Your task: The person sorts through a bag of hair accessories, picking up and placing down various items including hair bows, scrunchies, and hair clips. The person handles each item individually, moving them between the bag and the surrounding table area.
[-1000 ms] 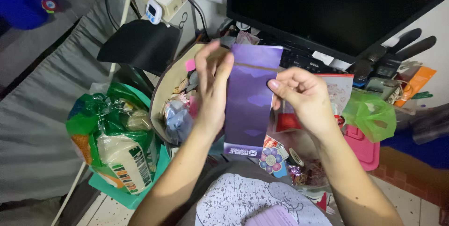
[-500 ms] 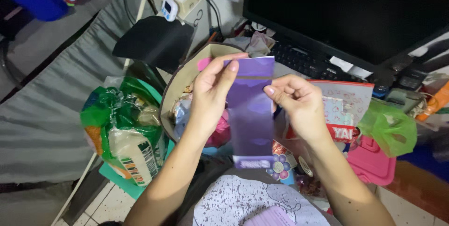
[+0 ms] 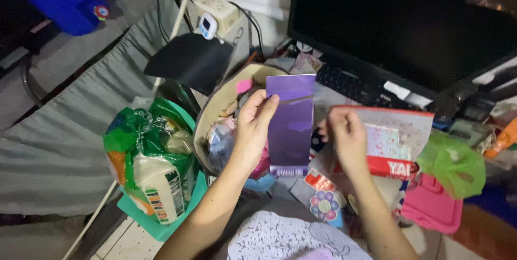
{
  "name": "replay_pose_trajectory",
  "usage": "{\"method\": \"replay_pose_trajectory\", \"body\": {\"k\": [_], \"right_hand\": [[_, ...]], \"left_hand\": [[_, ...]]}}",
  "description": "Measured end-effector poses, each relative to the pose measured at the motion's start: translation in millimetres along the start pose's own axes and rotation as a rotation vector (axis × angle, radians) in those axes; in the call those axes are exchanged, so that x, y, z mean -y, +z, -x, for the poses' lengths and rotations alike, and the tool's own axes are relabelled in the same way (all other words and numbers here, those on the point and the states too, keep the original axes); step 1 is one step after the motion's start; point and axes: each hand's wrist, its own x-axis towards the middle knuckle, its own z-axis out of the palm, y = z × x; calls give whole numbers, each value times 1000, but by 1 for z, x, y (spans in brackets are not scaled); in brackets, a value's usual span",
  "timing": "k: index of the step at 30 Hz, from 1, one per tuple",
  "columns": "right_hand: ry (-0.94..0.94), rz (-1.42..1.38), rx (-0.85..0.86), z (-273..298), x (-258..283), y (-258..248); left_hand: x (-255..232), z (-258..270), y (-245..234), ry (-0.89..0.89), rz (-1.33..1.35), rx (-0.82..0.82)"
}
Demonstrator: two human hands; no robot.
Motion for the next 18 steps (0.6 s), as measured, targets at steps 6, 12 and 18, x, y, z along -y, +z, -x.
{"method": "replay_pose_trajectory", "body": {"k": [6, 12, 18], "right_hand": [[-621, 1416, 320, 10, -74, -4], [-597, 1429, 304, 6, -77, -7], [-144, 695, 65, -24, 7, -49]], "left_hand": [[-9, -4, 9, 69, -210, 43], [-15, 4, 16, 140, -463, 76], [-18, 14, 16, -67, -378, 188]]}}
